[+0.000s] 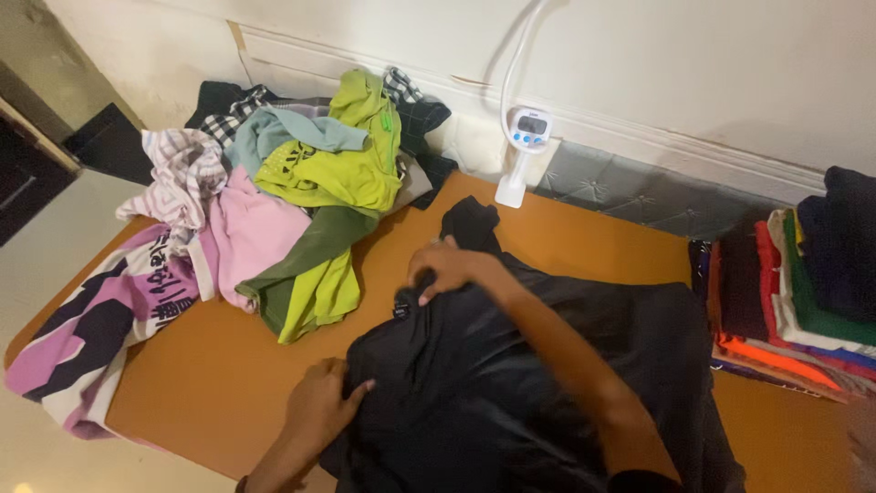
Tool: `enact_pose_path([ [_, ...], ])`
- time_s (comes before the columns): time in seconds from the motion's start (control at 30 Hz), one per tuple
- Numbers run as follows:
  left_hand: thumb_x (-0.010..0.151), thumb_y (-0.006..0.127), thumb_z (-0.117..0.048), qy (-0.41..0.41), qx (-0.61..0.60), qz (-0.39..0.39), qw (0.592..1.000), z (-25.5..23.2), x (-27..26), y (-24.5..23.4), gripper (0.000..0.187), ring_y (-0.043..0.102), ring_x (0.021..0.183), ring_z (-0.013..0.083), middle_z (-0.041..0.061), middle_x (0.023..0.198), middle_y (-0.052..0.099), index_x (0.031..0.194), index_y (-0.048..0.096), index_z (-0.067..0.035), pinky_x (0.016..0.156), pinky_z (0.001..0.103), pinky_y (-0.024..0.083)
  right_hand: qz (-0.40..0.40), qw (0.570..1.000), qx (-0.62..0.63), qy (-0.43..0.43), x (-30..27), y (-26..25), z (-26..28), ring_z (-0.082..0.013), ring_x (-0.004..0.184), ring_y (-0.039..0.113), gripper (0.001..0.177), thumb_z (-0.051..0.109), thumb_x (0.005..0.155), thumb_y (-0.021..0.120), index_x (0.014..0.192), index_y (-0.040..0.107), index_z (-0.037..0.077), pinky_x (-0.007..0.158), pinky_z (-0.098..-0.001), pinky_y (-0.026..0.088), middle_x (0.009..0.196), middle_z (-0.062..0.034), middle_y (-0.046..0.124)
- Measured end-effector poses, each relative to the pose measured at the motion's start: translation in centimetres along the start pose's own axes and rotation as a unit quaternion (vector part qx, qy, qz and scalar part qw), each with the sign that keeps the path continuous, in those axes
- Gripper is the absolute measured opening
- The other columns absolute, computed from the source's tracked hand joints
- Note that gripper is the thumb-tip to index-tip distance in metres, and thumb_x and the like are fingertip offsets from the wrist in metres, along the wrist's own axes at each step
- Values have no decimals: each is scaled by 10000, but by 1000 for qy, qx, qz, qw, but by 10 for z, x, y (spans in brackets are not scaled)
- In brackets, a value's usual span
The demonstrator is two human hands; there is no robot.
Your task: The person folds several garments on a table, including a black t-shirt, a black polo shirt, and a light-colored button-up shirt. Each item is smoothed, folded into a compact rectangle, and stacked on the right side of the table.
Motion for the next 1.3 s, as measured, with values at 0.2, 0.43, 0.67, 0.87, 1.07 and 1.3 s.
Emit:
enact_pose_path([
  [0.2,1001,573,-470,-106,-227,-178,952,63,19,-12,536,665,821,322,239,917,691,1160,611,41,773,441,535,-243,959,113,95,31,-41,-12,-250,1076,694,225,291,998,684,1153,715,130,1000,-432,490,1115,-75,742],
  [0.43,776,799,-306,-201,-499,53,841,68,-34,30,624,744,924,233,141,1056,770,1287,596,-11,840,402,598,-229,960,-17,158,13,-24,-104,-387,1277,565,560,130,894,680,1436,540,144,1045,-453,471,1431,-171,561],
  [0.67,894,686,-492,-149,109,82,979,127,-52,14,587,714,1035,394,239,1039,735,1279,562,-66,891,486,573,-116,964,-46,233,-29,-35,-129,-392,1176,600,440,259,887,765,1266,642,72,994,-469,469,1314,-227,598],
  [0.87,975,594,-456,-169,241,136,946,123,-35,17,387,738,1030,371,153,1018,755,1181,602,-130,895,492,585,-525,840,30,130,-50,-104,-97,-348,1163,613,414,221,935,759,1282,610,50,1042,-409,505,1396,-201,564],
  [1.07,696,807,-412,80,161,-28,983,81,-39,-39,754,686,922,497,259,1081,714,1358,579,-134,737,586,535,-375,874,-40,307,-59,-56,-108,-458,1273,490,673,285,823,815,1379,524,41,1039,-518,421,1432,-253,458],
  [1.3,1027,475,-478,60,101,95,989,-53,90,-30,482,674,1007,459,264,1035,711,1190,607,-44,873,547,537,-541,735,-101,396,-90,-2,-123,-436,1208,547,556,289,875,775,1330,578,37,982,-594,424,1308,-195,591],
])
Point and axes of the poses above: each hand's wrist, its own x-axis towards the middle knuckle, its own y-axis out of the palm, z = x × y, the point moved 6 cm from there along x, towards the middle knuckle
